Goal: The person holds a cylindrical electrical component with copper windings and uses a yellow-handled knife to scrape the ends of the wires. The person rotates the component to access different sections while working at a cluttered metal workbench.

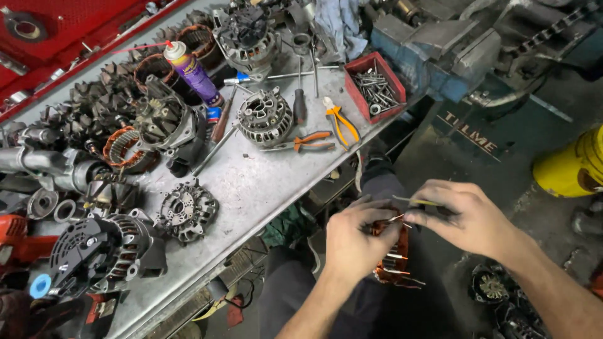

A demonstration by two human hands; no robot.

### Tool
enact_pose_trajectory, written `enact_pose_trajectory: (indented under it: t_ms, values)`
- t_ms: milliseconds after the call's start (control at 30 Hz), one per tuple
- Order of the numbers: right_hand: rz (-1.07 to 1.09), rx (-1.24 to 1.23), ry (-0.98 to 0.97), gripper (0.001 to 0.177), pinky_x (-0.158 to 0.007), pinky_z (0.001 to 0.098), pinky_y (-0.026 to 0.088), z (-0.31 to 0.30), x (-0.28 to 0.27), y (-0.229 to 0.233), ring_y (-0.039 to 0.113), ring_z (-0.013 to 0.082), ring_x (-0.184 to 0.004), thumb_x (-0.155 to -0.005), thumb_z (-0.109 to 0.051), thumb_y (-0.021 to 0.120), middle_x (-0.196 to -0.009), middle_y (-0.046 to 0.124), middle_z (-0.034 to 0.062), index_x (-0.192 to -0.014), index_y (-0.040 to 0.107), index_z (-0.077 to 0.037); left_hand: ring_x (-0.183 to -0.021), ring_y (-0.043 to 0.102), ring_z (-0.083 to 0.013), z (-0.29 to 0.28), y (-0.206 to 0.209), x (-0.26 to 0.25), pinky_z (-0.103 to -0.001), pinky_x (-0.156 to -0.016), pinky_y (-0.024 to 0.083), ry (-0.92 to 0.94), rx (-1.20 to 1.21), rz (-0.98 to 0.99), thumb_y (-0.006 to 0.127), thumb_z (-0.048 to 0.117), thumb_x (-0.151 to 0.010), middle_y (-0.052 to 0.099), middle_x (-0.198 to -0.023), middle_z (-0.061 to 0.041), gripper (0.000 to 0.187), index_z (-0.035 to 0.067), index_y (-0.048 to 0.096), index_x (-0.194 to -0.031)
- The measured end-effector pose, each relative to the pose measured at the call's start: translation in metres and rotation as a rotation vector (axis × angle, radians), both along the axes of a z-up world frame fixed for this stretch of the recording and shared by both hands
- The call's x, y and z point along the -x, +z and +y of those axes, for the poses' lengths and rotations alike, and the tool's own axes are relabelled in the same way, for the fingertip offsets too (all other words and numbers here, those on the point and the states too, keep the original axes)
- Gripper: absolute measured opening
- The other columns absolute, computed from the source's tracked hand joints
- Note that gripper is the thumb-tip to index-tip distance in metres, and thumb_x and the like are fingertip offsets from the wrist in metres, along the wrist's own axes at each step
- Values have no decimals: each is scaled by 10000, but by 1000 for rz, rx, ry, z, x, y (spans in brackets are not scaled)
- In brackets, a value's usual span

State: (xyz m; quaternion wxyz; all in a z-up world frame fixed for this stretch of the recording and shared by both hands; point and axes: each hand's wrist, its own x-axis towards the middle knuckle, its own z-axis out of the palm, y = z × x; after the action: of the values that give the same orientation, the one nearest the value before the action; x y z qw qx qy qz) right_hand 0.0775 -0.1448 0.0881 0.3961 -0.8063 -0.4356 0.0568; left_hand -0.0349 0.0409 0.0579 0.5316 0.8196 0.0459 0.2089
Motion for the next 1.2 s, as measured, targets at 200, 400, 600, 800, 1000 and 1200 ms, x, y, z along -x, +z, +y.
enact_pose_trajectory:
  t_ms: [200,400,600,800,1000,1200]
  values:
    - [90,18,5,278,-603,342,525,10,-9,-13,665,248,-663,-779,-216,832,-761,691,106,-874,683,-1,-1075,773,-265,18,-15,-10,-374,-1078,569,-190,36,-39,824,185,-831,799,-1043,-129,206,56,801,-989]
    - [80,134,-214,343,-542,387,512,14,4,-6,671,304,-596,-862,-305,722,-729,691,162,-970,678,18,-1020,782,-236,28,-3,-14,-331,-909,610,-189,112,105,829,208,-769,786,-1078,-134,248,58,797,-964]
    - [-222,464,-305,361,-567,507,562,8,24,3,697,413,-637,-951,-416,608,-673,691,173,-870,642,-66,-1092,781,-238,18,-14,-18,-318,-987,602,-116,108,39,766,168,-791,792,-1062,-146,225,56,803,-982]
    - [-400,686,-380,386,-509,549,572,-2,21,1,688,423,-552,-926,-484,577,-592,677,147,-776,598,-129,-1112,756,-260,5,-11,-20,-324,-997,584,-61,115,45,761,155,-782,787,-1073,-146,239,50,797,-994]
    - [-516,716,-358,443,-491,514,572,-9,11,-4,690,386,-525,-951,-499,560,-575,670,141,-704,571,-131,-993,786,-250,2,-3,-19,-319,-983,593,-31,73,83,758,180,-801,787,-1033,-119,227,65,796,-994]
    - [-559,776,-412,461,-489,509,573,-7,15,1,697,380,-533,-965,-506,553,-568,670,136,-693,580,-135,-1005,769,-264,1,-6,-18,-323,-910,603,4,14,31,771,180,-793,783,-1001,-132,242,68,804,-1005]
